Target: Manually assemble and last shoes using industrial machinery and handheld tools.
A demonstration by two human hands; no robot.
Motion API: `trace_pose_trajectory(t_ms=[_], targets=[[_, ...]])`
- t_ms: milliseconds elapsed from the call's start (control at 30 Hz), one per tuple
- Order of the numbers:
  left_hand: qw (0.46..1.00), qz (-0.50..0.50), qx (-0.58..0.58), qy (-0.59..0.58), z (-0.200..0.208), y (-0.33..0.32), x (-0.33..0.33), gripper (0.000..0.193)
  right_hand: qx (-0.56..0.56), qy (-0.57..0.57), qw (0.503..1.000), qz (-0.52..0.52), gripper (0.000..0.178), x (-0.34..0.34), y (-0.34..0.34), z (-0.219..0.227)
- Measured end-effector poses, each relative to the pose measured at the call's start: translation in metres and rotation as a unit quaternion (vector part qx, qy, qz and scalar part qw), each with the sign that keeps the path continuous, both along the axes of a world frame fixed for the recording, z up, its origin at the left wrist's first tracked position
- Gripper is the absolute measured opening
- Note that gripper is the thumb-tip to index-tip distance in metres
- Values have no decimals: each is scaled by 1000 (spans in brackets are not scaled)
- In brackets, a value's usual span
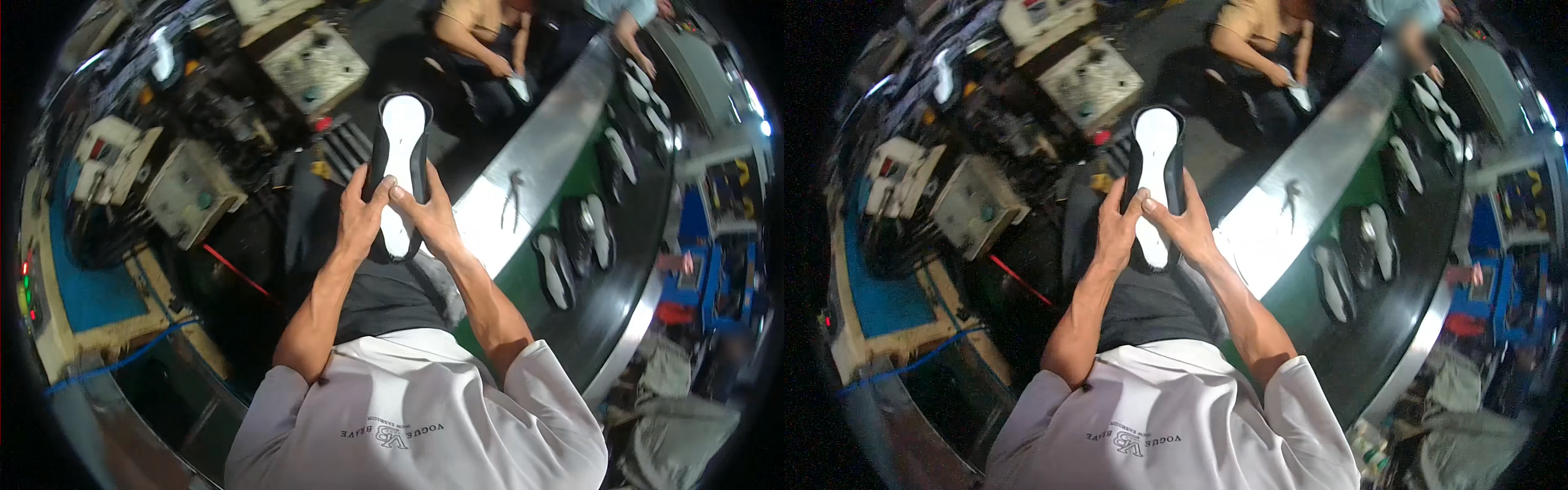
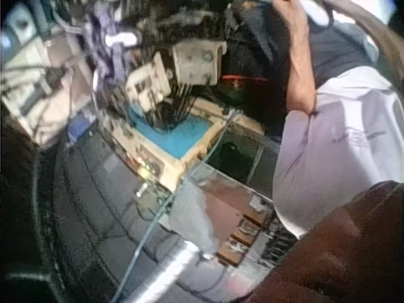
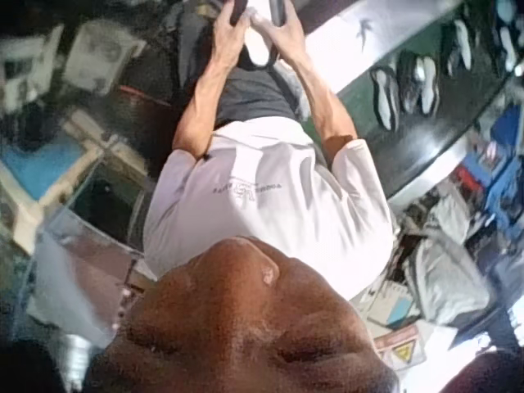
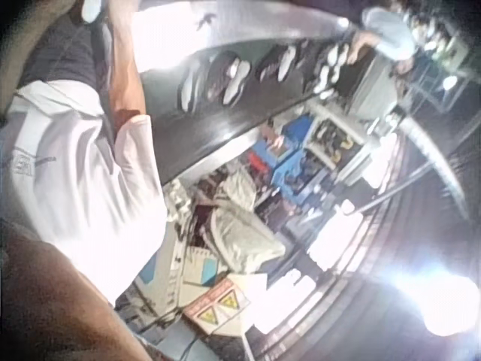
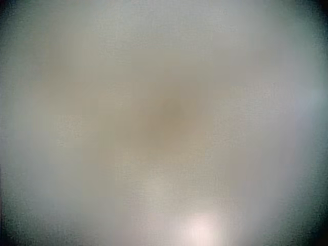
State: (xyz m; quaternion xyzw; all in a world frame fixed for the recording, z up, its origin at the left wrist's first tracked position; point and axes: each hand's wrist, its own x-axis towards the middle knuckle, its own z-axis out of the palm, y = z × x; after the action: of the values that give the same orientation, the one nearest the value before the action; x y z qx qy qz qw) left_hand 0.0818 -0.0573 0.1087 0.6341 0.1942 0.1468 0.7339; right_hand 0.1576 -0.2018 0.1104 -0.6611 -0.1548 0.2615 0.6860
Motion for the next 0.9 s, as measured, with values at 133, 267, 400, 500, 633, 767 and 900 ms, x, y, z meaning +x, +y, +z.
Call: trace_pose_trajectory(t_ms=[133, 267, 400, 500, 633, 767, 900], targets=[[982, 120, 139, 36, -21, 57, -44, 45, 16, 75, 993, 86, 107, -29, 52, 3], [990, 127, 60, 27, 12, 88, -69, 56, -98, -32, 981, 162, 101, -63, 54, -17], [982, 153, 95, 52, -10, 86, -98, 53, -125, -130, 966, 185, 96, -65, 82, -5], [994, 101, 15, 34, -3, 100, -109, 55, -123, -90, 972, 176, 86, -52, 105, 7], [999, 25, 15, 22, 7, 119, -126, 59, -42, -53, 971, 229, 76, -37, 90, -5], [998, 53, 32, 26, 17, 116, -116, 59, -61, -56, 969, 232, 80, -43, 105, -6], [991, 96, 71, 53, 10, 120, -110, 57, -93, -85, 967, 222, 80, -55, 126, -4]])
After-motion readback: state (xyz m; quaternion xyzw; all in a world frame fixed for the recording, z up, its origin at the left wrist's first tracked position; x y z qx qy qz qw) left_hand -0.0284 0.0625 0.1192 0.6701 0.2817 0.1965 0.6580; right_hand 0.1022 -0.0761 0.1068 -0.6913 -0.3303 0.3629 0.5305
